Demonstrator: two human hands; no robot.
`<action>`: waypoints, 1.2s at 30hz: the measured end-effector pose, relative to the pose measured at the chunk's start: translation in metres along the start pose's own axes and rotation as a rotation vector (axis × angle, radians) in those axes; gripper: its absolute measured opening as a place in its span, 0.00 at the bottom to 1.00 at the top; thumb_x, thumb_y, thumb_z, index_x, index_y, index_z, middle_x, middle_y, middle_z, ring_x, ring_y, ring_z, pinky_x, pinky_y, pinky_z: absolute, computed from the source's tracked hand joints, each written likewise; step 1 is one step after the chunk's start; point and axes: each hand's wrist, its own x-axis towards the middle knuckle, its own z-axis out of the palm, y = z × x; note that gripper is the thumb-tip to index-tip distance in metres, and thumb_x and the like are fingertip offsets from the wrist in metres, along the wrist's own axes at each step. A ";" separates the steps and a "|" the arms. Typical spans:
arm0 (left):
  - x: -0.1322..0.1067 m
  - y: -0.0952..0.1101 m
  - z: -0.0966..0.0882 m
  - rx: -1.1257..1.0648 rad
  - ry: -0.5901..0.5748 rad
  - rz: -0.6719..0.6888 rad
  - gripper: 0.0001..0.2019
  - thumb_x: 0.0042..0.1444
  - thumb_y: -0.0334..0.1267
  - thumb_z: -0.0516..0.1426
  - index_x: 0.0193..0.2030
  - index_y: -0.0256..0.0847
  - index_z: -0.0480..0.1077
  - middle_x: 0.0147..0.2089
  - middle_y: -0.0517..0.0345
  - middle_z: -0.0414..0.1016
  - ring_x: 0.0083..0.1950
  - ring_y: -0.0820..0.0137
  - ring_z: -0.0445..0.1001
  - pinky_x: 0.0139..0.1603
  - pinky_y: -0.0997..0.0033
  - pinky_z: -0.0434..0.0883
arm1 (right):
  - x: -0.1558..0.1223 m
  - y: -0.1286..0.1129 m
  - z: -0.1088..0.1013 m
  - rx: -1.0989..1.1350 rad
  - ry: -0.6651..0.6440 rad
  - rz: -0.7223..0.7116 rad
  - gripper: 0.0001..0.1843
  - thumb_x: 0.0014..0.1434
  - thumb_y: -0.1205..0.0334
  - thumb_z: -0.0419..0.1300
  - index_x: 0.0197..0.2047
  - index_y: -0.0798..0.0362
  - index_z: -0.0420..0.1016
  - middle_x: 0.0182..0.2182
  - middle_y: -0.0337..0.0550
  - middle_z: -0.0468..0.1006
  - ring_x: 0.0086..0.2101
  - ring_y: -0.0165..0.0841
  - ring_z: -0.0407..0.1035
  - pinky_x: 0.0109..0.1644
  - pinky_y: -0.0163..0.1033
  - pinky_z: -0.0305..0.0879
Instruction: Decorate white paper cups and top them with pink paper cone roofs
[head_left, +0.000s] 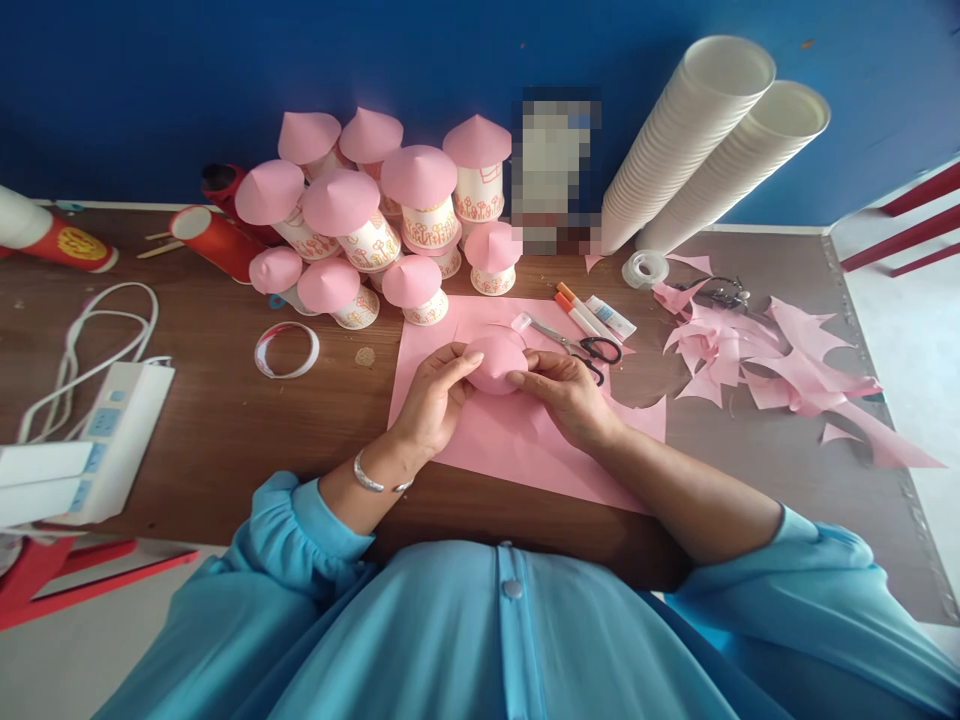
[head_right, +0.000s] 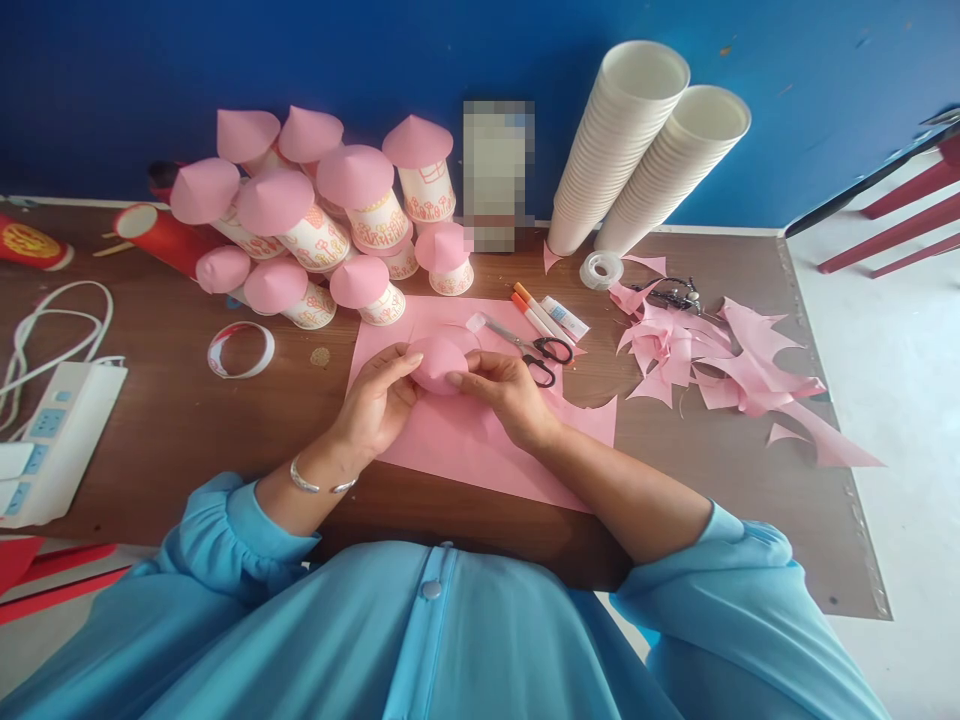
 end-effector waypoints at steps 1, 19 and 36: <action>0.000 0.000 0.000 0.009 0.001 0.003 0.10 0.52 0.41 0.69 0.31 0.40 0.74 0.33 0.60 0.79 0.40 0.68 0.77 0.45 0.69 0.72 | 0.000 0.000 -0.001 0.003 -0.014 0.007 0.15 0.53 0.49 0.75 0.32 0.51 0.82 0.31 0.37 0.78 0.35 0.32 0.67 0.43 0.38 0.62; -0.001 -0.001 0.001 0.015 -0.022 -0.022 0.11 0.51 0.42 0.71 0.31 0.40 0.76 0.32 0.62 0.77 0.37 0.71 0.73 0.43 0.71 0.71 | -0.001 -0.003 0.003 0.056 -0.050 0.036 0.16 0.51 0.49 0.77 0.37 0.50 0.85 0.33 0.38 0.80 0.37 0.35 0.71 0.48 0.40 0.66; -0.002 -0.002 0.000 0.025 -0.040 -0.058 0.11 0.50 0.41 0.71 0.30 0.40 0.75 0.32 0.62 0.78 0.36 0.71 0.73 0.42 0.71 0.70 | -0.001 -0.007 0.004 0.108 -0.095 0.108 0.17 0.50 0.50 0.78 0.39 0.52 0.87 0.34 0.42 0.85 0.40 0.39 0.76 0.53 0.45 0.70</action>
